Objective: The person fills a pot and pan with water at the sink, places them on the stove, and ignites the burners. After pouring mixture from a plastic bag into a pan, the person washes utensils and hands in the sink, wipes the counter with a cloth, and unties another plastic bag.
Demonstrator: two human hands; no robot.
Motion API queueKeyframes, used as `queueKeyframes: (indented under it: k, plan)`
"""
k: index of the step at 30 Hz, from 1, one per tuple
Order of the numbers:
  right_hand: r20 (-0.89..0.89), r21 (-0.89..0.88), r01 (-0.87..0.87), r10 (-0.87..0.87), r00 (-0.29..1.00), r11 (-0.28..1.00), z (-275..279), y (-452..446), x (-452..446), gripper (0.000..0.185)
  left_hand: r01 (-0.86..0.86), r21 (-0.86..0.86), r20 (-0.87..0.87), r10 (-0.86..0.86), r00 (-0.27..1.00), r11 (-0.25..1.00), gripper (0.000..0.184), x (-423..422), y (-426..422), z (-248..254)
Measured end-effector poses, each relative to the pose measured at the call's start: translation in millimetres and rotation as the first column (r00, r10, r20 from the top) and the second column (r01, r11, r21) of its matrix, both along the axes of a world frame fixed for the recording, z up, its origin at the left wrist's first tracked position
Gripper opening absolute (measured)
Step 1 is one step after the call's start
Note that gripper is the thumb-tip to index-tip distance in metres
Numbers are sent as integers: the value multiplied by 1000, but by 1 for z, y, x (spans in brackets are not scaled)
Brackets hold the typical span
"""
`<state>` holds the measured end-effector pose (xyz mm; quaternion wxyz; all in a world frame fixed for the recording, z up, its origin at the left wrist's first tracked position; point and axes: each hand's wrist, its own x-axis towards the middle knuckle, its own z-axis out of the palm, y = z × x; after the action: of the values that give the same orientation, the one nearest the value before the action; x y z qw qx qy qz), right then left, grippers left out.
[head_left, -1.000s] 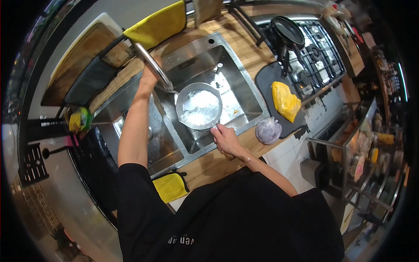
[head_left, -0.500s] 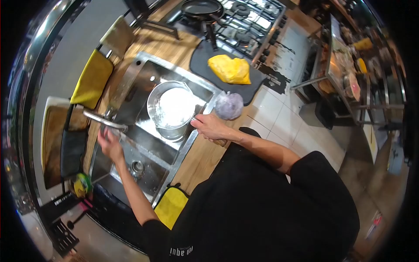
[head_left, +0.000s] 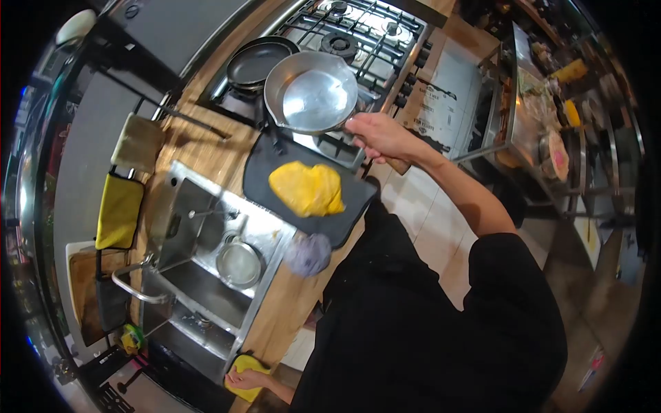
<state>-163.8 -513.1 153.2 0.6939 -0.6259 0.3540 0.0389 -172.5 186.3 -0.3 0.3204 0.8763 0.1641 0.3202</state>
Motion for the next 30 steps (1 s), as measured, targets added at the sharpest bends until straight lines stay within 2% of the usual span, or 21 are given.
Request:
queueKeyframes:
  k: [1,2,4,5,6,8,11,17,24,28,29,30]
  plan:
    - [3,-27,-5,5,1000,1000,-3,-34,2,22,-62,-91,27,64,998,994,29,-22,-22,-13]
    - [-10,-21,-27,27,1000,999,-9,-66,3,22,-85,-84,15,87,996,993,29,-47,-43,-19]
    - [-9,-70,-17,17,1000,997,-21,-137,14,22,-354,-62,-89,348,933,933,29,-95,-103,-35]
    - [-38,-104,-24,21,999,994,-29,-169,20,22,-405,-101,-57,401,914,909,35,-121,-132,-39]
    - [-53,-84,-46,42,998,995,-45,-204,26,22,-425,-77,-63,421,905,902,35,-149,-153,-49]
    - [-61,-191,-105,95,994,976,-80,-265,36,28,-568,21,-214,559,801,823,22,-209,-184,-63]
    - [-45,-124,-106,102,994,987,-107,-320,58,28,-695,53,-302,675,673,717,25,-272,-249,-70]
    - [-21,-35,-146,145,989,989,-156,-381,95,27,-755,5,-320,717,619,655,32,-367,-336,-53]
    - [43,63,-247,245,969,967,-160,-393,111,28,-774,-72,-275,734,621,629,39,-471,-423,-48]
    - [-33,-28,-345,344,938,938,-149,-397,110,37,-825,-130,-344,756,558,550,40,-534,-497,-71]
    - [-35,-15,-320,319,947,947,-146,-398,106,42,-841,-142,-375,757,534,523,40,-552,-518,-76]
    - [-56,-103,-328,323,945,939,-144,-403,102,49,-855,-150,-415,754,510,496,40,-568,-540,-82]
